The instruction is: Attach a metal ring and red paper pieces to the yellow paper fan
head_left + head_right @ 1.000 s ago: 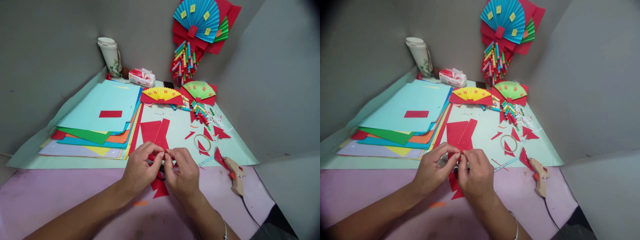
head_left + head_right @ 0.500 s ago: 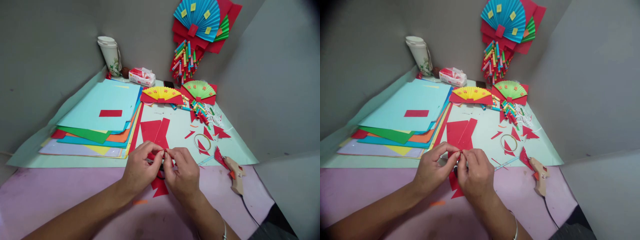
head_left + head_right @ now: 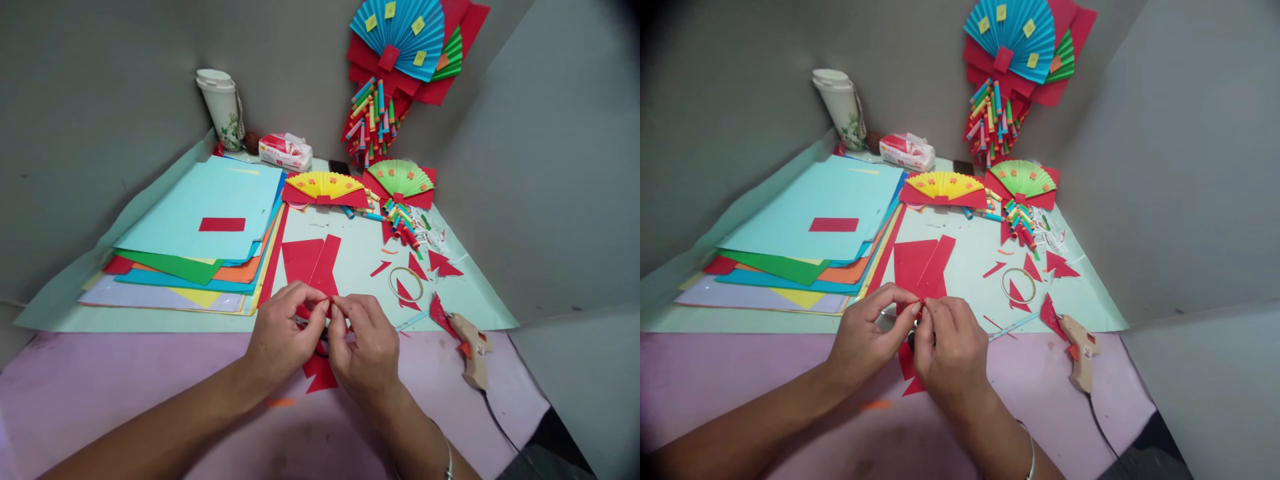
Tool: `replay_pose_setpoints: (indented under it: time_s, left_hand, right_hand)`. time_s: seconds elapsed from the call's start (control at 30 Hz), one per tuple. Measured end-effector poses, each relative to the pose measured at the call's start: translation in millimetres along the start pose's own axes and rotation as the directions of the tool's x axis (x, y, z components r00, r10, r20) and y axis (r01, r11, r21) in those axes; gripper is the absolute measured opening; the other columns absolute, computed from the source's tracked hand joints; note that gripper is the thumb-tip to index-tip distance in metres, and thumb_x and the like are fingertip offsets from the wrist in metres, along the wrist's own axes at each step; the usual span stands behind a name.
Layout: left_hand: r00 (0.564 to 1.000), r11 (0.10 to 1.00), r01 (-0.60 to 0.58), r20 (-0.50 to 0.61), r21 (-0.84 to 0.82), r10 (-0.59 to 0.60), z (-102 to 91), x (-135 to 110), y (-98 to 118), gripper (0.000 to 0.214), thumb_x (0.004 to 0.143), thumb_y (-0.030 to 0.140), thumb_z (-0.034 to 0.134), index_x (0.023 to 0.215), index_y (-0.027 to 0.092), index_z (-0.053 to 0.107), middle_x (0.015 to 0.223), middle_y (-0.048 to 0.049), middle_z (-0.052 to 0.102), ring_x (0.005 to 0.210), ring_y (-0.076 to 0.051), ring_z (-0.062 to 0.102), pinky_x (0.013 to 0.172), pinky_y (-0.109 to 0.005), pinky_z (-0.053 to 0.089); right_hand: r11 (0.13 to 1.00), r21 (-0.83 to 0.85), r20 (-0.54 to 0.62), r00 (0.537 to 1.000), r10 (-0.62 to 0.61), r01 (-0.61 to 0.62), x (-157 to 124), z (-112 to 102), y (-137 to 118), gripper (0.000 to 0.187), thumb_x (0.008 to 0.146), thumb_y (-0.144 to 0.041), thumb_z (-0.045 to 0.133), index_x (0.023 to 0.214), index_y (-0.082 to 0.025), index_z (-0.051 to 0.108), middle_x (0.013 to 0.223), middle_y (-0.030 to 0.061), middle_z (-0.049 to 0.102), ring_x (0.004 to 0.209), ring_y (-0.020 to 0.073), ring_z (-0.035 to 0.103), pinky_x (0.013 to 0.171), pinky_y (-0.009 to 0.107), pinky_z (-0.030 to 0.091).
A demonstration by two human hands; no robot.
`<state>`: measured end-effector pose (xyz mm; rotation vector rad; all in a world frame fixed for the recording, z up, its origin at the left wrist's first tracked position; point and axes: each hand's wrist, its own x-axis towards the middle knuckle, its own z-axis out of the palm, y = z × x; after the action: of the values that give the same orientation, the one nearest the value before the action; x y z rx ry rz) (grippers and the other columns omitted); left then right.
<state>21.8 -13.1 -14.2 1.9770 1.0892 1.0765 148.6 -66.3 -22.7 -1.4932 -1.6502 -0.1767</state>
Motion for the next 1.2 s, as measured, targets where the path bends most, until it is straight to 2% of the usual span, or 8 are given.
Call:
replay_pose_setpoints:
  time_s: [0.43, 0.67, 0.73, 0.87, 0.97, 1.2]
  left_hand:
    - [0.999, 0.998, 0.045, 0.030, -0.053, -0.044, -4.0, 1.8, 2.6, 0.009, 0.086, 0.018, 0.058, 0.078, 0.019, 0.061, 0.071, 0.0026, 0.064, 0.066, -0.011, 0.060, 0.058, -0.019, 0.044]
    - [0.999, 0.997, 0.000, 0.032, -0.071, 0.002, -4.6, 2.5, 2.5, 0.007, 0.086, 0.018, 0.057, 0.082, 0.020, 0.062, 0.080, 0.0015, 0.065, 0.076, -0.013, 0.063, 0.071, -0.022, 0.048]
    - [0.998, 0.993, 0.041, 0.051, -0.113, -0.036, -4.3, 2.2, 2.8, 0.006, 0.086, 0.018, 0.057, 0.086, 0.021, 0.062, 0.084, 0.0011, 0.068, 0.079, -0.013, 0.065, 0.072, -0.022, 0.050]
    - [0.987, 0.975, 0.140, 0.100, -0.175, -0.124, -3.7, 0.6, 3.1, 0.005, 0.085, 0.023, 0.058, 0.088, 0.022, 0.062, 0.086, 0.0011, 0.070, 0.079, -0.014, 0.067, 0.063, -0.020, 0.051]
    - [0.983, 0.961, 0.169, 0.112, -0.219, -0.147, -3.2, 0.1, 2.7, 0.005, 0.085, 0.023, 0.058, 0.087, 0.022, 0.062, 0.085, 0.0008, 0.069, 0.079, -0.014, 0.066, 0.061, -0.019, 0.052]
    - [0.976, 0.929, 0.212, 0.113, -0.304, -0.185, 0.0, 1.0, 0.9, 0.005, 0.082, 0.023, 0.061, 0.086, 0.021, 0.063, 0.085, -0.0006, 0.069, 0.082, -0.016, 0.066, 0.062, -0.021, 0.054]
  right_hand:
    - [0.982, 0.179, -0.030, 0.997, 0.068, -0.062, 1.4, 0.1, -0.6, 0.019, 0.087, -0.007, 0.055, 0.100, -0.016, 0.066, 0.085, 0.0072, 0.067, 0.078, 0.0160, 0.062, 0.066, 0.027, 0.052]
    - [0.966, 0.237, -0.014, 0.994, 0.106, -0.100, 2.9, -1.5, -2.1, 0.018, 0.088, -0.008, 0.055, 0.099, -0.017, 0.066, 0.084, 0.0049, 0.069, 0.076, 0.0140, 0.062, 0.063, 0.025, 0.052]
    - [0.958, 0.257, 0.002, 0.992, 0.130, -0.126, 2.9, -1.7, -2.5, 0.019, 0.089, -0.008, 0.054, 0.100, -0.018, 0.066, 0.083, 0.0043, 0.069, 0.073, 0.0132, 0.063, 0.062, 0.024, 0.052]
    - [0.948, 0.253, 0.005, 0.980, 0.197, -0.192, 0.1, -0.4, -1.4, 0.022, 0.089, -0.012, 0.055, 0.108, -0.018, 0.064, 0.089, 0.0046, 0.070, 0.076, 0.0135, 0.066, 0.065, 0.024, 0.053]
    - [0.940, 0.260, 0.006, 0.974, 0.227, -0.221, -2.2, 0.7, -0.1, 0.023, 0.089, -0.013, 0.055, 0.110, -0.019, 0.062, 0.094, 0.0051, 0.071, 0.080, 0.0144, 0.068, 0.066, 0.025, 0.054]
    - [0.929, 0.270, 0.032, 0.967, 0.253, -0.252, -0.9, -1.0, -1.2, 0.017, 0.090, -0.015, 0.054, 0.103, -0.020, 0.064, 0.088, 0.0046, 0.071, 0.074, 0.0142, 0.067, 0.064, 0.026, 0.054]
